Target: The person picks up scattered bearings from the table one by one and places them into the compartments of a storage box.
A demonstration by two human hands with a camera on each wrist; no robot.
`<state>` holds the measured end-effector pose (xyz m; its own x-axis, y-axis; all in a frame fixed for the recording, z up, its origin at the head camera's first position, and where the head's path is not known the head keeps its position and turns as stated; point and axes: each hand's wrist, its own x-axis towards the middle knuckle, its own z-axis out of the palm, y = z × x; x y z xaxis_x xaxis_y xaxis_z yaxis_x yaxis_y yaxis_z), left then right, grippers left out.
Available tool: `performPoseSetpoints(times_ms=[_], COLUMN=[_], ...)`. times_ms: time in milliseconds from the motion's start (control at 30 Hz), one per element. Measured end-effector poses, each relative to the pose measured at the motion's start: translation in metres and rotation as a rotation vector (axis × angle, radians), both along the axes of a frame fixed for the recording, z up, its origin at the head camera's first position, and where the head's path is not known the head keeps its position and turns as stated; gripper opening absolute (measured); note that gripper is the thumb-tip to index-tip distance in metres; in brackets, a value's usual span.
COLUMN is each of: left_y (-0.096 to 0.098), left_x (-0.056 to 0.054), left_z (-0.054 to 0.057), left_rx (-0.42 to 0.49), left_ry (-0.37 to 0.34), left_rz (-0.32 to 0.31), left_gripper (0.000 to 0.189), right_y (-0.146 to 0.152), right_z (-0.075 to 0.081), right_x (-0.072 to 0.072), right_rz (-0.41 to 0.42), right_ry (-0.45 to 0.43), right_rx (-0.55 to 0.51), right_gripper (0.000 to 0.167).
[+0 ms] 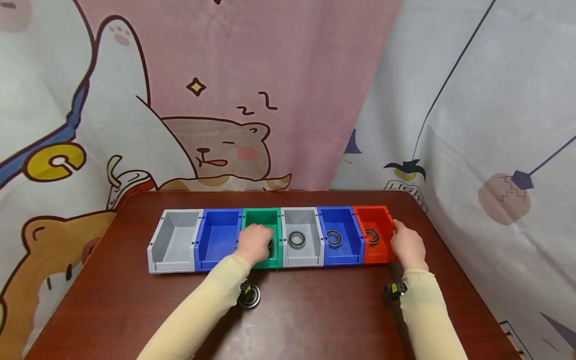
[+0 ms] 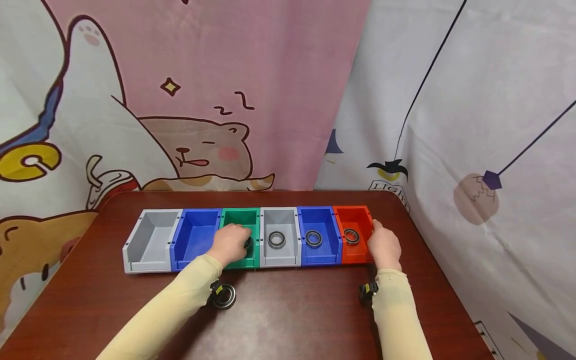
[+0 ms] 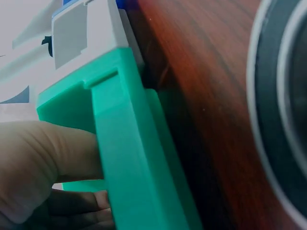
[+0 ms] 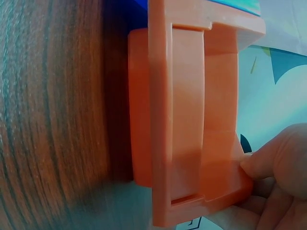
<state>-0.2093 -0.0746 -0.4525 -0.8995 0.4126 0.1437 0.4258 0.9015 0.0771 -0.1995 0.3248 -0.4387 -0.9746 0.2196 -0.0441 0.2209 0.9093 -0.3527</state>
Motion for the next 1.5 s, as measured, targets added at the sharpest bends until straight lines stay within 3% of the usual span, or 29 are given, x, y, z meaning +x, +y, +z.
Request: performPoseSetpoints(times_ms=[233, 467, 600, 767, 933, 1100, 1267, 1500], left_y=[0.001, 0.002, 0.001, -0.005, -0.016, -0.028, -0.038, -0.055], left_x=[-0.001, -0.002, -0.001, 0.004, 0.013, 0.024, 0.036, 0.057], left_z=[-0.001, -0.008, -0.007, 0.006, 0.025, 0.038, 0.043, 0.042], left_rx=[-0.052, -0.075, -0.046, 0.057, 0.192, 0.287, 0.331, 0.362], left_ry=[0.003, 0.058, 0.094, 0.1, 0.058, 0.055, 0.083, 0.09], left_rz=[0.005, -0.005, -0.032, -0.068, -0.068, -0.078, -0.106, -0.149], left_gripper=[0.021, 0.015, 0.011, 0.018, 0.039, 0.045, 0.046, 0.049], right_y=[-0.002, 0.0, 0.0, -0.001, -0.001, 0.0, 0.0, -0.001], right_z=[0.001, 0.002, 0.002, 0.002, 0.002, 0.002, 0.001, 0.0], right_x=[0.0, 0.001, 0.001, 0.002, 0.002, 0.001, 0.001, 0.001], right_rz=[0.002, -0.008, -0.012, -0.009, -0.007, -0.008, -0.004, -0.002], right_ry=[-0.007, -0.014, -0.017, -0.013, -0.008, -0.001, 0.011, 0.006], right_rx=[0.002, -0.011, -0.018, -0.016, -0.013, -0.019, -0.016, -0.024], right_gripper=[0.048, 0.048, 0.049, 0.048, 0.048, 0.048, 0.048, 0.048])
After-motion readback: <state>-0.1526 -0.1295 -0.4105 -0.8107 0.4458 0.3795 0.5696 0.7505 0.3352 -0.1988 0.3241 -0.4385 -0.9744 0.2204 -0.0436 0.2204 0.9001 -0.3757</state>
